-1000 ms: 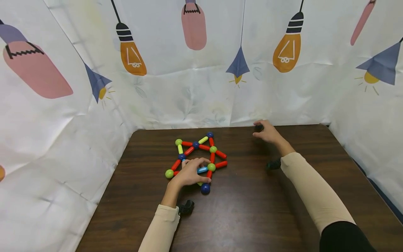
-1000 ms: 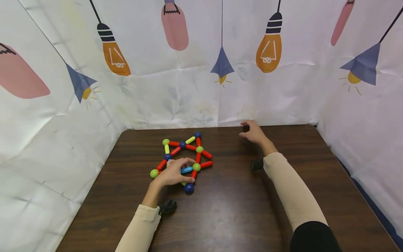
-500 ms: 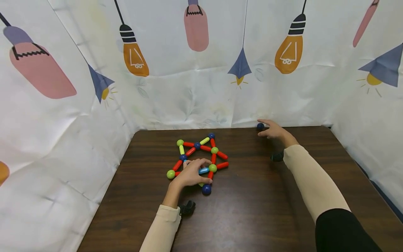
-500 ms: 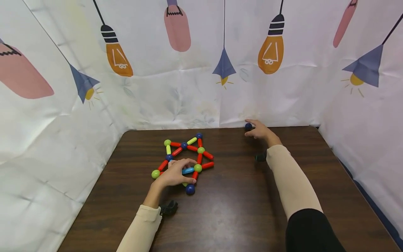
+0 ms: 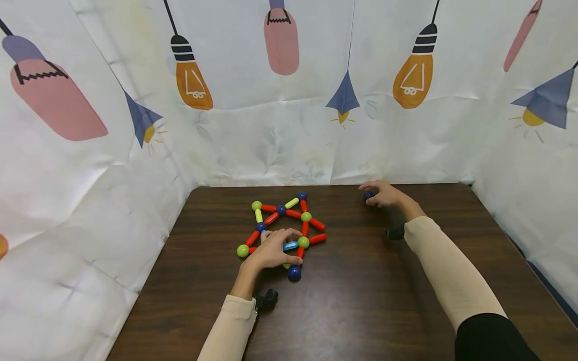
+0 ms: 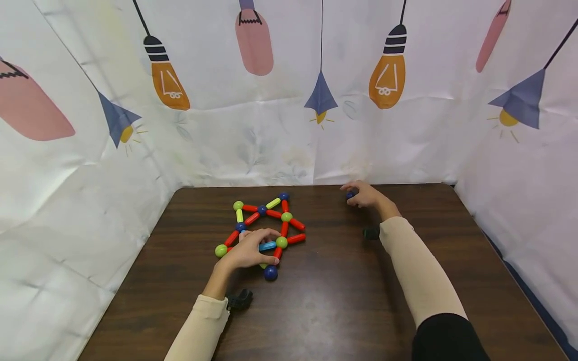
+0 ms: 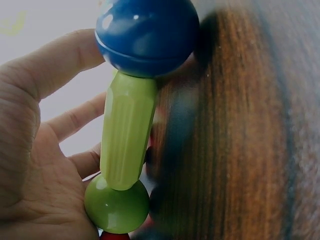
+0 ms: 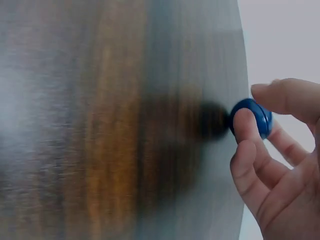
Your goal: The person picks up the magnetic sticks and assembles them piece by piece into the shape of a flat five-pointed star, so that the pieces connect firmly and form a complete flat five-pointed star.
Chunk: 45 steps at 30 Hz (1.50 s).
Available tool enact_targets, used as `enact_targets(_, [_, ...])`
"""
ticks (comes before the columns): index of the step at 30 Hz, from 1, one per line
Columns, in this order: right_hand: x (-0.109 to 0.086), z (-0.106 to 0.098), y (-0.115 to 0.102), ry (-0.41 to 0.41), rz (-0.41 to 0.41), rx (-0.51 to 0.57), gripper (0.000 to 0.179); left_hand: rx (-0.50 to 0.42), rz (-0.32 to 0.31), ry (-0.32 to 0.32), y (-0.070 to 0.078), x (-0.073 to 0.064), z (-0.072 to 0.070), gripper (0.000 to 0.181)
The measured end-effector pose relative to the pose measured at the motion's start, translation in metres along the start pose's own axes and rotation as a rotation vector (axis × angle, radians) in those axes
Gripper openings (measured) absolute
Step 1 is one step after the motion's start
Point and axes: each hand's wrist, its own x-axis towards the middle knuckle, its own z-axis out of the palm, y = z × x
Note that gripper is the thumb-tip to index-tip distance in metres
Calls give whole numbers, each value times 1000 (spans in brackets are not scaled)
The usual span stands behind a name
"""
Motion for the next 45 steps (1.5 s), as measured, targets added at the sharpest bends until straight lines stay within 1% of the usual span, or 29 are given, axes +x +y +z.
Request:
enact_targets(3, [-5, 7, -1, -42, -2, 7, 50, -4, -4, 4, -1, 0, 0, 65])
enact_targets(5, [-8, 12, -1, -64, 1, 18, 46, -3, -8, 8, -2, -1, 0, 64])
enact_targets(8, [-12, 21, -3, -62, -11, 25, 37, -3, -13, 12, -3, -1, 0, 64])
enact_targets(10, [-16, 29, -6, -47, -22, 53, 33, -6, -18, 15, -4, -1, 0, 63])
enact_targets(15, [-27, 54, -20, 5, -43, 159, 35, -14, -22, 9, -4, -2, 1, 63])
enact_targets(19, [-35, 79, -29, 15, -67, 257, 37, -17, -20, 13, -4, -2, 2, 63])
enact_targets(23, [-35, 102, -36, 6, -75, 336, 36, -16, -25, 22, -5, -3, 2, 63])
enact_targets(26, [-34, 113, -42, 9, -75, 380, 35, -18, -29, 22, -6, -3, 2, 63])
enact_targets(29, [-32, 121, -46, 10, -70, 412, 35, -21, -32, 19, -5, -2, 2, 63])
enact_targets(34, [-30, 128, -52, 2, -86, 441, 37, -19, -32, 17, -3, -1, 2, 63])
enact_targets(40, [-31, 132, -56, -8, -79, 453, 38, -34, -16, 13, 1, 0, 3, 63])
enact_targets(45, [-33, 132, -56, -17, -70, 461, 38, -17, -9, 12, 2, 3, 3, 63])
